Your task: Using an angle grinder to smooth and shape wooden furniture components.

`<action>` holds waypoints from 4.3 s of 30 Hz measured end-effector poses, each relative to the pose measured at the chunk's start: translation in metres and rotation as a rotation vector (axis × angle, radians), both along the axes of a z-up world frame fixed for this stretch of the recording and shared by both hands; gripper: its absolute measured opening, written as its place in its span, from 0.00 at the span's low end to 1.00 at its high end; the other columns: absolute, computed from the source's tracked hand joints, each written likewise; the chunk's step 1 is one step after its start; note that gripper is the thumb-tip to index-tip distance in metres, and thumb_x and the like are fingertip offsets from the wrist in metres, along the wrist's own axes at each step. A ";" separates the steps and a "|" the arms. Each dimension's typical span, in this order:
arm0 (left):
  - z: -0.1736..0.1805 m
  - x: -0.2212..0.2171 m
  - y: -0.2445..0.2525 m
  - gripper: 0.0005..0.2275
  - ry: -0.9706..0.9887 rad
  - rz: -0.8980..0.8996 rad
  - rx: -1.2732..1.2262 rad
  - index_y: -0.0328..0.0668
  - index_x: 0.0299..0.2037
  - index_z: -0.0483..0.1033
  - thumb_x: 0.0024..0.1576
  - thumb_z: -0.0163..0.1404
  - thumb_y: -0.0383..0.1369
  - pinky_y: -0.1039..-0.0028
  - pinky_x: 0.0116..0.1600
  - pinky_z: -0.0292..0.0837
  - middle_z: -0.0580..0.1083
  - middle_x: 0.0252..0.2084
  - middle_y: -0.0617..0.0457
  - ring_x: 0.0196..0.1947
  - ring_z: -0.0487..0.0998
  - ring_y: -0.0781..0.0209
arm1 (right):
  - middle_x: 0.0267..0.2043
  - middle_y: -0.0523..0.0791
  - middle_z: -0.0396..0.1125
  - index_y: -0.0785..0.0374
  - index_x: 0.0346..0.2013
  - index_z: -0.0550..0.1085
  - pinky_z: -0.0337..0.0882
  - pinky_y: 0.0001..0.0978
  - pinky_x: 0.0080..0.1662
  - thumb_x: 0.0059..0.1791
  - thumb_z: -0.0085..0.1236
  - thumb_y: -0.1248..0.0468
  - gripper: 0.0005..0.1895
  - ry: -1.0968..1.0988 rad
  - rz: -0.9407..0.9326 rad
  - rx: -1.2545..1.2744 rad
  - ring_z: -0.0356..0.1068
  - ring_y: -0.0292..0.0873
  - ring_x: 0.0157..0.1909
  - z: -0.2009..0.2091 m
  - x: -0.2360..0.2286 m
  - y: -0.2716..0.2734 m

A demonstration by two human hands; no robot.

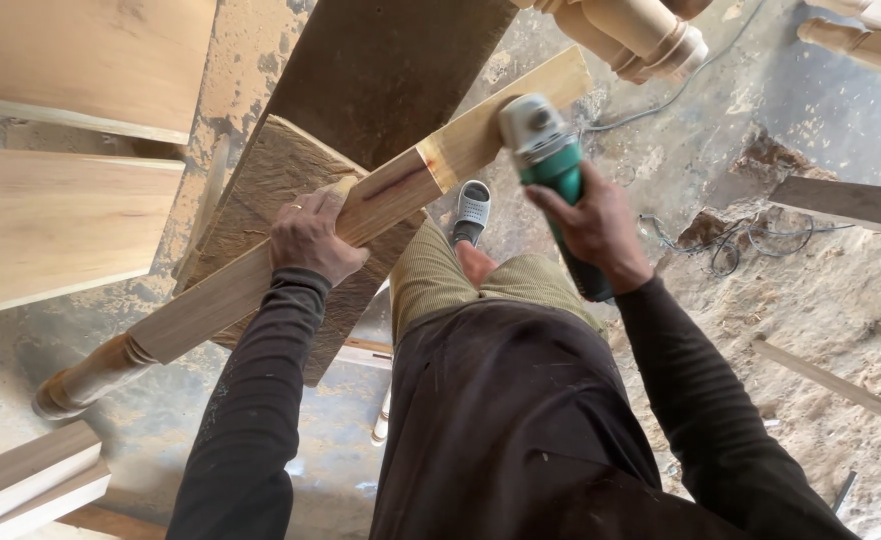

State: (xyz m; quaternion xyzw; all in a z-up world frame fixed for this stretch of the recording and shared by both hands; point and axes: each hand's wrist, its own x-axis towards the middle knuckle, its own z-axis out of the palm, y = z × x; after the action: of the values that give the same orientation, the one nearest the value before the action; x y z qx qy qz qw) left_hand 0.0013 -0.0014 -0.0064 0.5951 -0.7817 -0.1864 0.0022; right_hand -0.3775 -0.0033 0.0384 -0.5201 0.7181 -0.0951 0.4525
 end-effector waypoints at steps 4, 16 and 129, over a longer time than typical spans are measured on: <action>0.002 -0.001 0.000 0.42 -0.003 0.006 0.024 0.48 0.65 0.68 0.34 0.68 0.42 0.59 0.56 0.73 0.77 0.52 0.47 0.49 0.79 0.50 | 0.37 0.53 0.76 0.66 0.52 0.72 0.78 0.42 0.42 0.48 0.64 0.44 0.31 -0.061 0.125 -0.047 0.78 0.47 0.36 0.011 0.020 -0.006; 0.006 -0.002 0.000 0.41 0.018 0.022 -0.033 0.51 0.64 0.68 0.34 0.67 0.41 0.59 0.56 0.73 0.77 0.53 0.48 0.51 0.78 0.49 | 0.45 0.52 0.75 0.65 0.56 0.72 0.80 0.40 0.41 0.50 0.61 0.46 0.30 -0.060 -0.079 -0.064 0.77 0.44 0.39 -0.005 -0.036 -0.031; 0.008 -0.002 0.001 0.37 0.078 0.045 -0.012 0.49 0.60 0.71 0.35 0.66 0.38 0.62 0.58 0.72 0.77 0.49 0.51 0.49 0.78 0.52 | 0.37 0.47 0.76 0.66 0.49 0.76 0.75 0.35 0.41 0.49 0.65 0.47 0.26 -0.195 0.139 -0.026 0.76 0.40 0.38 0.032 0.051 -0.014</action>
State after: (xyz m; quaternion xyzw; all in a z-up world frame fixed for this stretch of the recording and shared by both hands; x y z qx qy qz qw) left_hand -0.0005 -0.0005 0.0015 0.6048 -0.7685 -0.2046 0.0407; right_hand -0.3269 -0.0169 0.0706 -0.5629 0.6316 -0.1226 0.5189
